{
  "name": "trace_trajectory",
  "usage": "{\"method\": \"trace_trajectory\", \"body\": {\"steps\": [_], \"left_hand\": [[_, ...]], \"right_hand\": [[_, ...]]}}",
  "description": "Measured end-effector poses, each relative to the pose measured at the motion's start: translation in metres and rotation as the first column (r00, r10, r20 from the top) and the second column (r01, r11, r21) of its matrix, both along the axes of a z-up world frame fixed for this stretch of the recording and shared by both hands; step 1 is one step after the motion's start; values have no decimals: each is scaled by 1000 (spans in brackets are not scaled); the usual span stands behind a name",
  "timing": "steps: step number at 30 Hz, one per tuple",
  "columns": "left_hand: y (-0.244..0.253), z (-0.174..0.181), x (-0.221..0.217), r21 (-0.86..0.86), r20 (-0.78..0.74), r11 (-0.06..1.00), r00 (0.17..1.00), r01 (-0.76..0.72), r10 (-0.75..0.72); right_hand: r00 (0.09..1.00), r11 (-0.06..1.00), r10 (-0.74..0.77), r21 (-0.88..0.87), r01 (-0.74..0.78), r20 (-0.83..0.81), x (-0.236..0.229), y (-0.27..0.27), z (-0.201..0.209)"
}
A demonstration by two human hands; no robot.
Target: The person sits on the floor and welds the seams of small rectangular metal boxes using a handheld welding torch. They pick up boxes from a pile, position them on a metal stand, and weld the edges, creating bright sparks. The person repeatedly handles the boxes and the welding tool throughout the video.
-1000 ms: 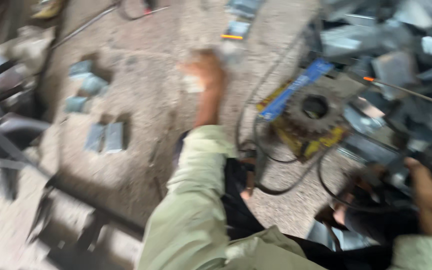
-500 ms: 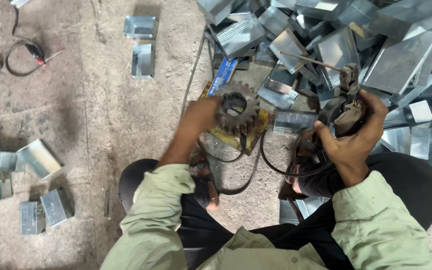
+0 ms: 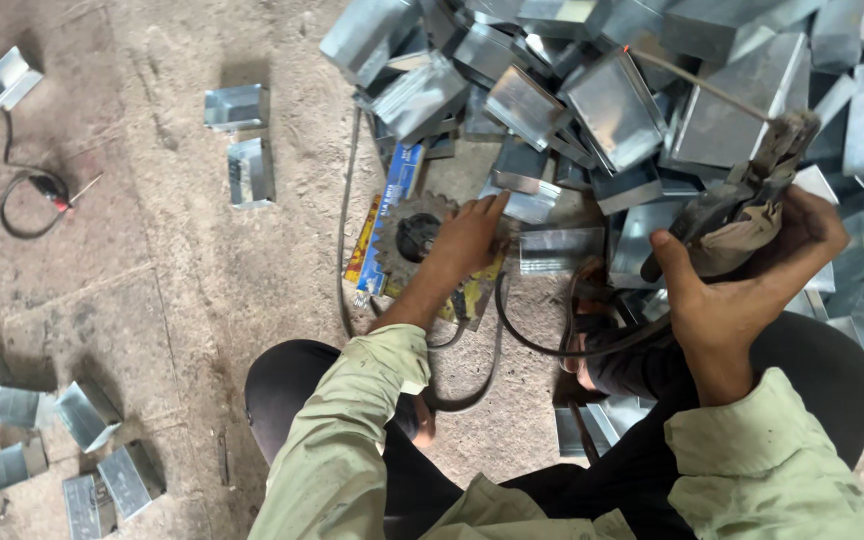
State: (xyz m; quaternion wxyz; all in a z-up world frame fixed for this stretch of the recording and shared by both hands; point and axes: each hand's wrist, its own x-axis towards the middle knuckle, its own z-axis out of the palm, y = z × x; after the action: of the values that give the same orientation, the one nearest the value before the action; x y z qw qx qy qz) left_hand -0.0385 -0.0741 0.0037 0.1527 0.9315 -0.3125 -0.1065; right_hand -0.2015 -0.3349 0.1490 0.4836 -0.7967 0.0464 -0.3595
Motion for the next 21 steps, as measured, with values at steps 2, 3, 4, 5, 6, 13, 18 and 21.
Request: {"method": "trace_trajectory", "body": {"steps": [2, 3, 4, 5, 6, 13, 18, 21], "left_hand": [[-4, -4, -4, 18, -6, 1000, 1000, 5, -5], [-8, -5, -5, 23, -3, 1000, 1000, 6, -6], [-13, -6, -5, 34, -9, 999, 1000, 28, -28], [-20, -7, -7, 42, -15, 998, 999, 47, -47], [-26, -9, -8, 49, -20, 997, 998, 67, -66], [-106, -31, 24, 140, 216, 960, 939, 242, -268], [-184, -78, 79, 365, 336, 906, 877, 216, -344], [-202, -114, 101, 370, 546, 929, 808, 5, -221]], "right_hand": [[1000, 1000, -24, -2, 24, 3, -1, -7, -3], [1000, 999, -28, 16, 28, 5, -1, -10, -3], [999, 999, -32, 34, 32, 8, -2, -12, -3], [1000, 997, -29, 66, 29, 6, -3, -13, -2], [1000, 995, -27, 96, 26, 9, -5, -13, -1], [994, 988, -84, 138, 74, 67, -7, -9, 10], [994, 965, -85, 256, 64, 73, -7, -5, 20], [991, 966, -115, 240, 96, 67, -4, -2, 23]]}}
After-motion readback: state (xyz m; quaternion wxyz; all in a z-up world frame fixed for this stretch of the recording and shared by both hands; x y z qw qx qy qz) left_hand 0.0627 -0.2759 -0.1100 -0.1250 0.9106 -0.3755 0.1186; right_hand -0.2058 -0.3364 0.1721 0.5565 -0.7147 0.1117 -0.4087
